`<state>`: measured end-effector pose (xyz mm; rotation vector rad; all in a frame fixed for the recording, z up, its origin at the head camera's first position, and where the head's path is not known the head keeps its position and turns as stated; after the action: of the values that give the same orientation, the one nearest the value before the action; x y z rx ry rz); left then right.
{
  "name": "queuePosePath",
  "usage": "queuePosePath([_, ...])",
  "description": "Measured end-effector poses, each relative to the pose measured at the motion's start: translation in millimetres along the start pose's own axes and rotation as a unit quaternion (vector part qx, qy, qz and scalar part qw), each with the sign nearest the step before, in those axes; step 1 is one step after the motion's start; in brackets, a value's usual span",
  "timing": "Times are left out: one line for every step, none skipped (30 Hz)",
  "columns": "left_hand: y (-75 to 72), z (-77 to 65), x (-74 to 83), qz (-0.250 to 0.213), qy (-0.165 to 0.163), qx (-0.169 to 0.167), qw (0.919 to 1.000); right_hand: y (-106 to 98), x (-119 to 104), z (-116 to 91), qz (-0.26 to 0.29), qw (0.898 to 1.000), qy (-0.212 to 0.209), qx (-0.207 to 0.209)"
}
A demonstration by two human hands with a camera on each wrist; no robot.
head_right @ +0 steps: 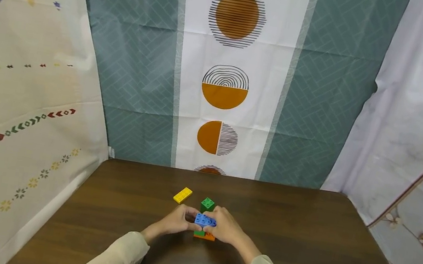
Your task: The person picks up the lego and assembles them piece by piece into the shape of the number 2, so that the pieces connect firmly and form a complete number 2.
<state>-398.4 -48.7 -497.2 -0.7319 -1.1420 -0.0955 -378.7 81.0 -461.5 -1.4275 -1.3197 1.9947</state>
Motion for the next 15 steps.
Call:
queuePosePath([-1.5,0.4,0.4,0.001,0.001,0.002,1.0,-0.3,-0.5,1.3,0.003,1.0,-0.001,0.003])
queuePosePath([-2.6,0.9,0.6,0.001,0.003,0.003,1.0,-0.7,-0.8,2.4,0.005,1.0,0.0,0.006])
queuePosePath([-3.3,1.4,0.8,0.001,0.004,0.003,1.0,-0.9,-0.7,2.9,0.006,1.0,0.004,0.008])
queuePosePath([-3.6,1.9,0.5,0.002,0.003,0.002,1.0,-1.0,-0.7,3.0,0.006,1.0,0.007,0.01])
queuePosePath([-3.2,2.2,-0.1,0.002,0.002,-0.001,1.0,-0.8,-0.5,2.6,0.006,1.0,0.011,0.011])
queuePosePath([-2.7,2.4,-0.8,0.002,-0.001,-0.003,1.0,-0.4,-0.1,2.0,0.006,1.0,0.014,0.011])
queuePosePath([-2.0,2.1,-1.6,0.003,-0.005,-0.006,1.0,0.3,0.2,1.2,0.006,1.0,0.016,0.01])
queuePosePath([-1.4,1.8,-2.2,0.003,-0.008,-0.009,0.9999,0.8,0.2,0.3,0.006,1.0,0.015,0.009])
queuePosePath([-1.0,1.1,-2.2,0.003,-0.011,-0.011,0.9999,1.3,0.2,-0.6,0.007,1.0,0.012,0.007])
queuePosePath([-0.6,0.5,-2.5,0.005,-0.013,-0.012,0.9998,1.7,-0.1,-1.3,0.01,1.0,0.006,0.006])
queuePosePath([-0.5,-0.1,-2.2,0.004,-0.015,-0.013,0.9998,1.9,0.0,-1.6,0.013,1.0,0.001,0.004])
queuePosePath([-0.6,-0.8,-1.7,0.005,-0.015,-0.012,0.9998,1.8,0.0,-1.8,0.017,1.0,-0.006,0.002])
queuePosePath([-0.8,-1.3,-1.1,0.007,-0.015,-0.011,0.9998,1.1,-0.2,-2.0,0.021,1.0,-0.013,0.0])
queuePosePath([-1.1,-1.8,-0.4,0.008,-0.013,-0.01,0.9998,0.6,0.1,-2.2,0.027,0.999,-0.017,-0.003])
queuePosePath([-1.6,-2.2,0.3,0.009,-0.012,-0.01,0.9998,0.1,0.7,-2.3,0.032,0.999,-0.018,-0.006])
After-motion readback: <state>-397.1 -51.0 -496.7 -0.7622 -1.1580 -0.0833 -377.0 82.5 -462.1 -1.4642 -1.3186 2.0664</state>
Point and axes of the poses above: each hand's wrist, its own z-axis towards the middle knuckle, its own y-axis out of the palm, x = y × z, the point moved 7 cm from there along z, towards the middle knuckle, and after that the axes turned 7 degrees about y, right-handed, at the moved point
